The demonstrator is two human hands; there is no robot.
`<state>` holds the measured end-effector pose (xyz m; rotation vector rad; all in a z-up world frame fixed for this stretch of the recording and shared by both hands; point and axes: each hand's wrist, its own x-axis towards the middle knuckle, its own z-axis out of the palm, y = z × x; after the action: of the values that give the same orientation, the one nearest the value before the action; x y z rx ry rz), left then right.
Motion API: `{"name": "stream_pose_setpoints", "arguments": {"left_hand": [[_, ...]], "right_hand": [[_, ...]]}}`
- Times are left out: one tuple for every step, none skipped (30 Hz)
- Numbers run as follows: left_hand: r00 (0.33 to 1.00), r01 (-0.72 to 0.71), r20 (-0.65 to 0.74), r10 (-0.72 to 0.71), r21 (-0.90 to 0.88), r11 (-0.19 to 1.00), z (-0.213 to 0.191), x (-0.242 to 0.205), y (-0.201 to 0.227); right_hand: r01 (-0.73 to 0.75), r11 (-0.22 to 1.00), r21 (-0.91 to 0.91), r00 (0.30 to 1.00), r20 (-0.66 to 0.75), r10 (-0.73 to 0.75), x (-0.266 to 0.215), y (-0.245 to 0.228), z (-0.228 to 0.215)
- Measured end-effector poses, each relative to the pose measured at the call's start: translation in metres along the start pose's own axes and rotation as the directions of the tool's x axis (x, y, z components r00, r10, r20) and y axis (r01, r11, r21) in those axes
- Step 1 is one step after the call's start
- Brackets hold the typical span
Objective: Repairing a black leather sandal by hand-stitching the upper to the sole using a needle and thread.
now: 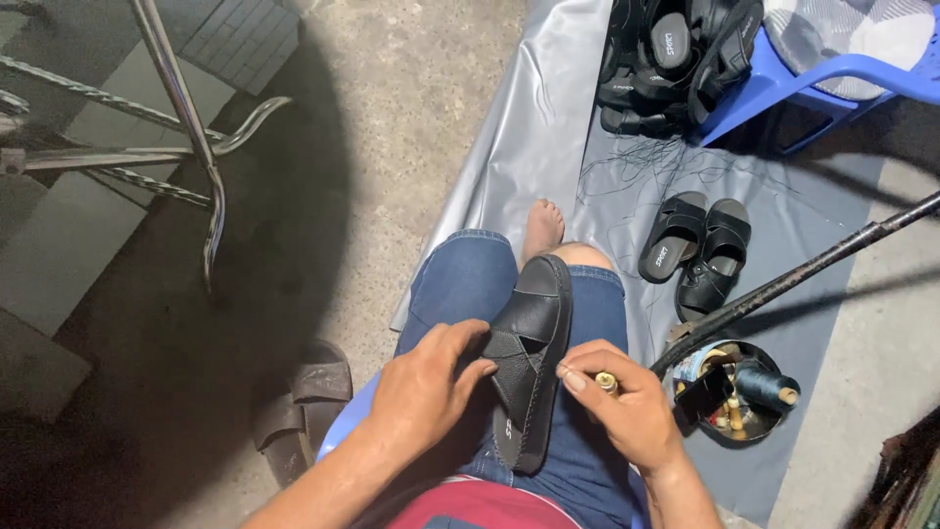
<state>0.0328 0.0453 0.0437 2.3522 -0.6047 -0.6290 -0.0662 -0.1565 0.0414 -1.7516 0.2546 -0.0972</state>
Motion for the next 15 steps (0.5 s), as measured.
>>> {"name": "stream_pose_setpoints", "arguments": {"left_hand": [[1.0,0.0,0.0,0.0,0.001,1.0,-0.001,-0.001,-0.001],[0.999,0.024,0.032,-0.025,0.012,1.0,-0.002,-0.003,-0.002],[0.997,0.045,0.06,-0.047,0.026,0.999,-0.004,-0.002,-0.003],[0.997,0.043,0.056,-0.044,0.028,0.999,-0.007,-0.001,-0.001],[0.994,0.037,0.105,-0.039,0.022,0.999,-0.01,-0.002,0.0],[0.988,0.031,0.154,-0.033,0.016,0.999,-0.013,-0.004,0.001],[0.988,0.028,0.148,-0.031,0.016,0.999,-0.018,-0.005,0.004],[0.97,0.053,0.241,-0.036,-0.062,0.997,-0.023,-0.007,0.006],[0.941,0.086,0.338,-0.035,-0.137,0.987,-0.027,-0.01,0.008],[0.94,0.087,0.339,-0.035,-0.137,0.987,-0.03,-0.011,0.01],[0.908,0.178,0.419,-0.013,-0.358,0.917,-0.034,-0.012,0.013],[0.872,0.28,0.489,0.029,-0.547,0.789,-0.037,-0.013,0.016],[0.873,0.278,0.487,0.03,-0.547,0.79,-0.037,-0.011,0.018],[0.873,0.328,0.487,0.028,-0.63,0.704,-0.037,-0.009,0.02],[0.873,0.371,0.486,0.03,-0.704,0.606,-0.036,-0.006,0.023]], "right_hand": [[0.0,1.0,0.001,1.0,0.0,0.0,0.002,-0.003,0.001],[0.016,0.997,-0.075,1.0,0.023,-0.014,0.003,-0.005,0.002],[0.039,0.988,-0.15,0.998,0.047,-0.032,0.007,-0.008,0.002],[0.044,0.988,-0.15,0.998,0.046,-0.037,0.01,-0.012,0.003],[0.062,0.974,-0.219,0.997,0.061,-0.05,0.011,-0.015,0.005],[0.081,0.955,-0.286,0.995,0.077,-0.062,0.012,-0.019,0.006],[0.086,0.954,-0.288,0.995,0.078,-0.067,0.012,-0.018,0.008],[0.11,0.932,-0.345,0.993,0.082,-0.087,0.013,-0.018,0.01],[0.127,0.908,-0.4,0.991,0.087,-0.1,0.011,-0.018,0.013],[0.125,0.908,-0.4,0.991,0.087,-0.099,0.012,-0.017,0.013],[0.174,0.868,-0.464,0.984,0.118,-0.134,0.013,-0.016,0.012],[0.223,0.822,-0.524,0.974,0.153,-0.166,0.014,-0.015,0.012],[0.225,0.822,-0.524,0.974,0.153,-0.169,0.014,-0.015,0.013],[0.263,0.805,-0.532,0.964,0.181,-0.196,0.015,-0.014,0.013],[0.301,0.785,-0.541,0.953,0.208,-0.222,0.016,-0.014,0.012]]}}
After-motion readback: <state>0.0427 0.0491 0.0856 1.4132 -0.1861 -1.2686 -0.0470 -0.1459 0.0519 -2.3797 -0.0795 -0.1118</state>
